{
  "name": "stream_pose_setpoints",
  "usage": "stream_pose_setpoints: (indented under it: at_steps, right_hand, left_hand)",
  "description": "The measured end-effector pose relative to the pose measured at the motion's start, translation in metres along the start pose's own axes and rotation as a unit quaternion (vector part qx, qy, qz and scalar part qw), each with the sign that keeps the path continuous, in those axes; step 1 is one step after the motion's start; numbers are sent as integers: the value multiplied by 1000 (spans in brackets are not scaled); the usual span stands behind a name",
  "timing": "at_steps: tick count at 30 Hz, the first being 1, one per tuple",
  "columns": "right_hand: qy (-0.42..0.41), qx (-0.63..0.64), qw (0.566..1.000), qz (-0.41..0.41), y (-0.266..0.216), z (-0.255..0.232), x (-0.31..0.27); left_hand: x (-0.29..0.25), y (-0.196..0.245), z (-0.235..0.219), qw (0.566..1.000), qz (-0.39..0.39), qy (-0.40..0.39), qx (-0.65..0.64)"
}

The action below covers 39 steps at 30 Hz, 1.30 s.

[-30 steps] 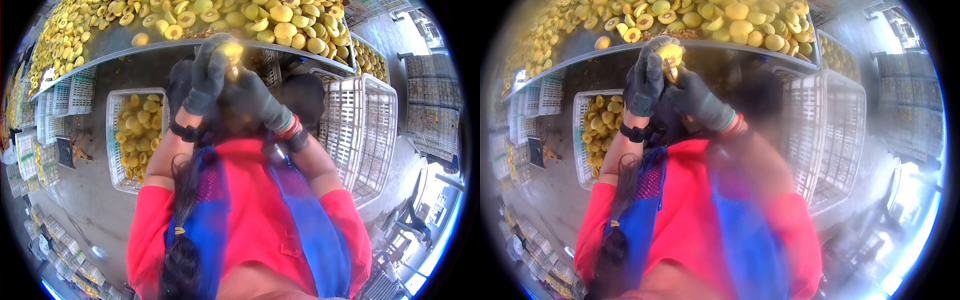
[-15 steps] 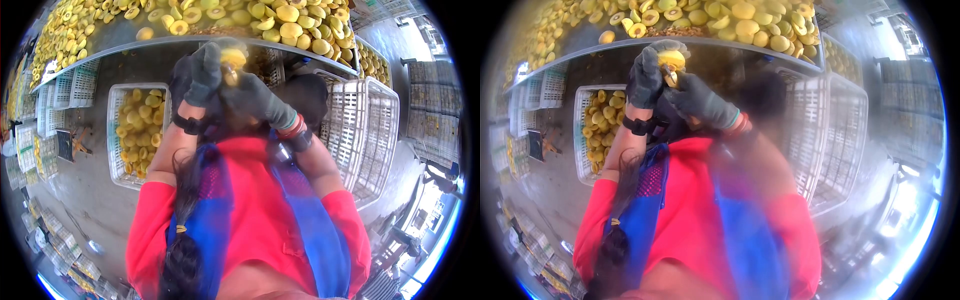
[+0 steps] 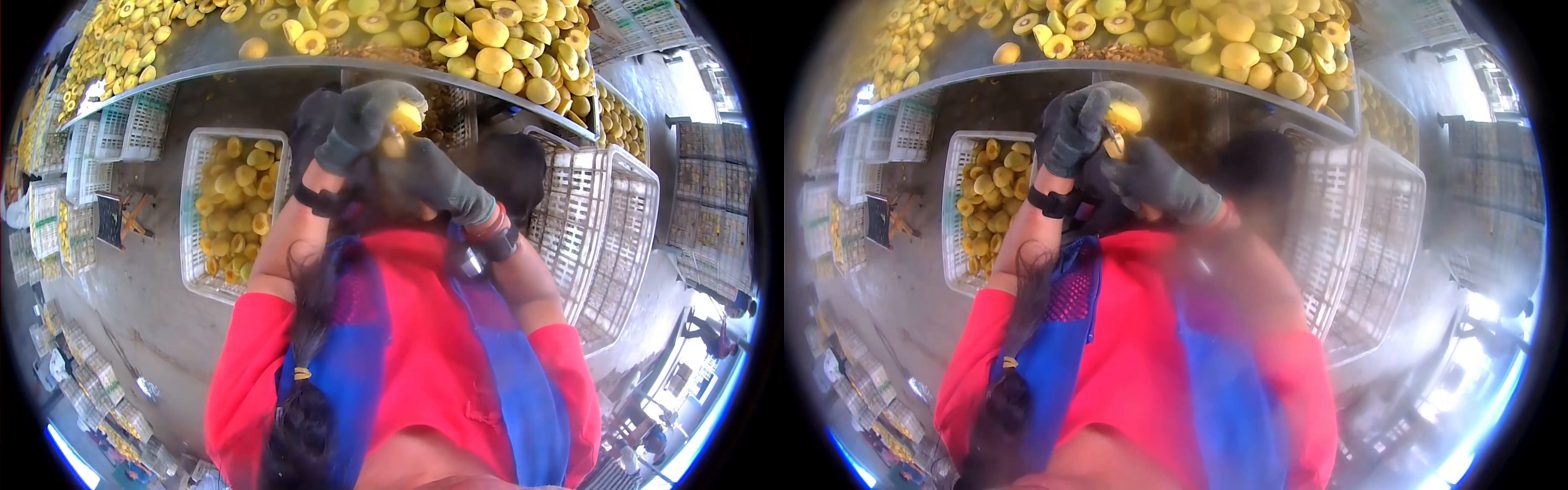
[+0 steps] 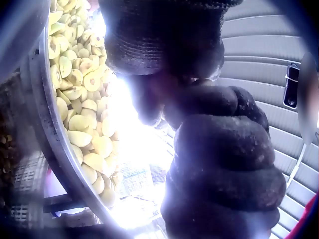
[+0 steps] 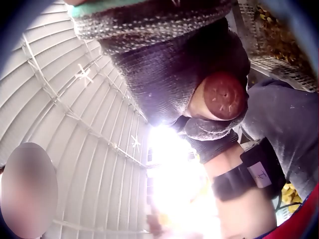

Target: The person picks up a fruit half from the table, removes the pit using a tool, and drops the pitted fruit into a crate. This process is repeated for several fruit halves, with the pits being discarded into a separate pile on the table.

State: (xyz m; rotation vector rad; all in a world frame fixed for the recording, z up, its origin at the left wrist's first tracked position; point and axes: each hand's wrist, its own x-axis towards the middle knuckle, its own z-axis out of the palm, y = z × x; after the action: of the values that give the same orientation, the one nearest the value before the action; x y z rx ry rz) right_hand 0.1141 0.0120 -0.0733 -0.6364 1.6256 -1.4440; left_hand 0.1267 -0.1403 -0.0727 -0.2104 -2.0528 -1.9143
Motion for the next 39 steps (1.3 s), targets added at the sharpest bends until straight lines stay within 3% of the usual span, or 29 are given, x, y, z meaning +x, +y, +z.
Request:
stream_pose_setpoints:
  at_steps: [3, 7, 10, 13, 14, 19, 22, 26, 29, 31, 33, 35, 37, 38, 39]
  right_hand:
    - [-11, -56, 998, 8, 29, -2, 10]
    - [24, -90, 996, 7, 21, 3, 8]
    - [15, -14, 1000, 13, 10, 1, 3]
    - [-12, 127, 990, 53, -1, -3, -4]
    - [-25, 174, 982, 72, -3, -5, -4]
    - [-32, 147, 988, 39, 2, -11, -7]
    - [-18, 85, 993, 83, -11, -10, -10]
    - [-39, 78, 991, 101, -16, -13, -12]
    - [-34, 241, 967, 69, 4, -13, -9]
    - [-60, 193, 975, 87, 2, -16, -11]
    - [-71, 185, 976, 88, 4, -24, -15]
    - [-66, 221, 970, 72, 34, -19, -10]
    - [-81, 154, 984, 40, 54, -15, -3]
    - [-84, 172, 979, 64, 28, -18, -11]
    - [-91, 192, 973, 88, -4, -18, -20]
  left_hand:
    - [4, -10, -1, 999, 8, -23, -23]
    - [4, -6, -1, 1000, -10, -21, -18]
    - [7, -7, 0, 999, 13, -41, -23]
    - [8, 12, -3, 985, 66, -82, 134]
    - [9, 9, -3, 984, 71, -89, 134]
    - [10, 9, -1, 986, 58, -104, 113]
    - [14, -25, -1, 974, 167, -112, 107]
    - [13, -34, 1, 981, 145, -107, 70]
    - [13, -23, 3, 974, 140, -130, 124]
    - [13, -7, 4, 973, 108, -139, 147]
    - [11, -20, 5, 976, 117, -139, 119]
    - [16, -34, 4, 961, 176, -166, 131]
    - [16, -35, 4, 948, 216, -176, 152]
    - [12, -21, 7, 973, 128, -169, 96]
    - [9, -30, 10, 985, 111, -128, 35]
